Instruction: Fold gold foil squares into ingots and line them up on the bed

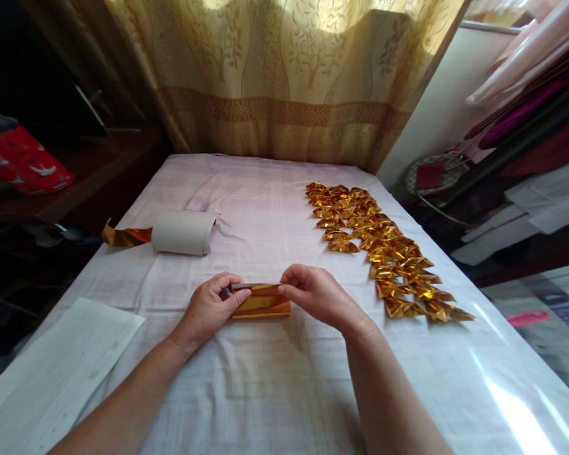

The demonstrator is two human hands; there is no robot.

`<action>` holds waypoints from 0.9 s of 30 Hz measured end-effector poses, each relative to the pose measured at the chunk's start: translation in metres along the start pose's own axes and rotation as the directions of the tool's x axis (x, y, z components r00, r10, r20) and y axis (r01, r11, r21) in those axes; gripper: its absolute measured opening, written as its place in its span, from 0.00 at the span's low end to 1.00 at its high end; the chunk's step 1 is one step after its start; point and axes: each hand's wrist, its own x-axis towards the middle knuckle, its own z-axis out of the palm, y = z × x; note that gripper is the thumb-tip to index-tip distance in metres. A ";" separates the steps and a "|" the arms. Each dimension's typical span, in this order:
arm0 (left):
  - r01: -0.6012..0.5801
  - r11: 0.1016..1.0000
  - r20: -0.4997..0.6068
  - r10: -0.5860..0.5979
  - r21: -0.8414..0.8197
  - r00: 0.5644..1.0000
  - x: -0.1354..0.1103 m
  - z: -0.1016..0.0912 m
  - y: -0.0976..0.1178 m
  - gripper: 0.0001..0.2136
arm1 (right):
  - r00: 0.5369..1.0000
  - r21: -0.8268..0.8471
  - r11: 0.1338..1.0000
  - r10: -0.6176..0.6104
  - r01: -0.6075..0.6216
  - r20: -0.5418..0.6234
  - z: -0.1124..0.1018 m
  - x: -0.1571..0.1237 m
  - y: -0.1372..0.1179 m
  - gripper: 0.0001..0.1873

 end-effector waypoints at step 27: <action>-0.119 0.900 -0.053 0.155 0.418 0.986 -0.002 0.001 -0.003 0.07 | 0.980 -0.223 0.954 0.196 -0.199 -0.036 0.017 0.009 -0.006 0.06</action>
